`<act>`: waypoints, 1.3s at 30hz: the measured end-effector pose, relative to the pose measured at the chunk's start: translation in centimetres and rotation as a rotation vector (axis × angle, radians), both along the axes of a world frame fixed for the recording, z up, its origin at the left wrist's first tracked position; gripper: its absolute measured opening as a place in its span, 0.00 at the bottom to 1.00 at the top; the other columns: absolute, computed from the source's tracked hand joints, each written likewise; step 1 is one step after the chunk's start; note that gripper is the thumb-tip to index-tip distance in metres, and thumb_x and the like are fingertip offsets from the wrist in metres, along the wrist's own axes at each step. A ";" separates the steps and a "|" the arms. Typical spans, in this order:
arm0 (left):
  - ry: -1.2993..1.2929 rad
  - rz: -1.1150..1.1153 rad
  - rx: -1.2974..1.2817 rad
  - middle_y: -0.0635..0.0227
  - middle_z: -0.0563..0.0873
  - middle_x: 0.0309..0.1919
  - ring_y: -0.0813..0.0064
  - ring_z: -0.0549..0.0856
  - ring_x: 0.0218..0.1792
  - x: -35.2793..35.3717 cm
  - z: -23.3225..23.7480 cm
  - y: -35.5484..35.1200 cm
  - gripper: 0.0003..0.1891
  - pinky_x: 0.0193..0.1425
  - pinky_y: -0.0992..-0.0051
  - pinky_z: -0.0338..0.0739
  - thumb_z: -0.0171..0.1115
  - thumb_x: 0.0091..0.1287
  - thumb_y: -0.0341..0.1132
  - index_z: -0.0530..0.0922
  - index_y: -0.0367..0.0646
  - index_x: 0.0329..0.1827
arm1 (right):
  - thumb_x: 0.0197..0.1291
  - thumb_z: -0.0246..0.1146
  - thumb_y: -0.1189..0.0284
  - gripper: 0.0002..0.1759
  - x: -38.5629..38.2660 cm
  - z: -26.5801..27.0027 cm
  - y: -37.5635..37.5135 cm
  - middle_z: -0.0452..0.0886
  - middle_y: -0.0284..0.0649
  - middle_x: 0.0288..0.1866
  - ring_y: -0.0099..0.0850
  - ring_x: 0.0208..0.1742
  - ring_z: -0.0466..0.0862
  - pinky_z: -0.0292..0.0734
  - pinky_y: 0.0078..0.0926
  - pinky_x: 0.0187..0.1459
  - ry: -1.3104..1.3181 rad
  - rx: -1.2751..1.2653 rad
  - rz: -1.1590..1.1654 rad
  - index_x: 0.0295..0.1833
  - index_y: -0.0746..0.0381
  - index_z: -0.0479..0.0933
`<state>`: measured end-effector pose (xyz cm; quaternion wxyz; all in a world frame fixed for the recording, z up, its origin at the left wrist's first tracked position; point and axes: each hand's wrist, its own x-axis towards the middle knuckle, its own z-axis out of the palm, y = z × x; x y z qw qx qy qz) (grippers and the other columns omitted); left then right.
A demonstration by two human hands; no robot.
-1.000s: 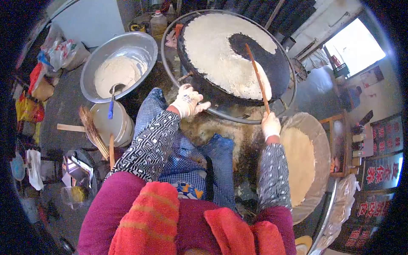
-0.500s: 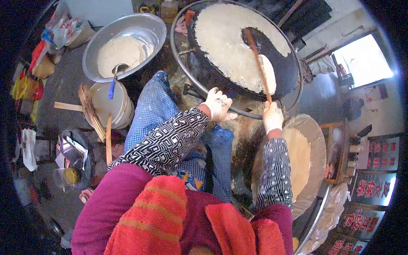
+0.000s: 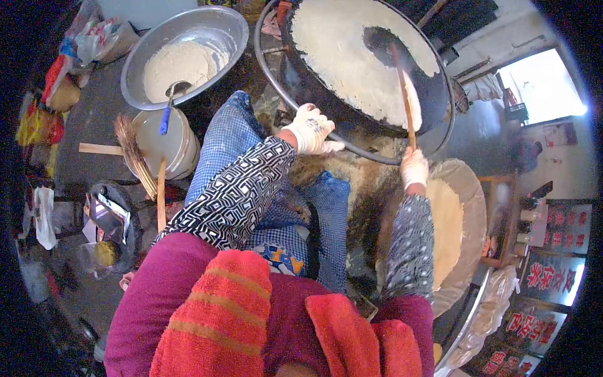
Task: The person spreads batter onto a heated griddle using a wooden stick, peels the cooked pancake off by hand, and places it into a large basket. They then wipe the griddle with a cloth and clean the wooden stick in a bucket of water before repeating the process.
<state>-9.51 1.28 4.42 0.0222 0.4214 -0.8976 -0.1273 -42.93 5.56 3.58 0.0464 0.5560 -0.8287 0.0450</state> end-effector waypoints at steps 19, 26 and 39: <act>0.082 0.034 0.066 0.58 0.87 0.41 0.54 0.81 0.53 -4.6 -0.9 2.1 0.32 0.74 0.49 0.54 0.53 0.63 0.67 0.86 0.46 0.42 | 0.72 0.50 0.54 0.21 0.7 -0.4 -0.6 0.83 0.58 0.33 0.58 0.38 0.83 0.76 0.55 0.42 0.073 -0.050 0.082 0.42 0.63 0.73; 0.072 0.034 0.057 0.54 0.85 0.49 0.55 0.78 0.59 -3.1 -0.2 1.3 0.34 0.75 0.52 0.52 0.54 0.62 0.67 0.84 0.42 0.49 | 0.72 0.50 0.54 0.23 3.6 -0.2 1.2 0.83 0.61 0.35 0.59 0.41 0.83 0.77 0.54 0.45 0.058 0.077 0.146 0.39 0.64 0.76; 0.057 -0.005 0.025 0.55 0.85 0.50 0.57 0.77 0.60 0.5 -0.5 0.2 0.35 0.75 0.55 0.51 0.51 0.64 0.69 0.84 0.43 0.50 | 0.72 0.51 0.54 0.21 -0.2 0.0 -1.6 0.83 0.58 0.35 0.59 0.41 0.82 0.76 0.56 0.44 0.041 -0.063 -0.002 0.40 0.62 0.77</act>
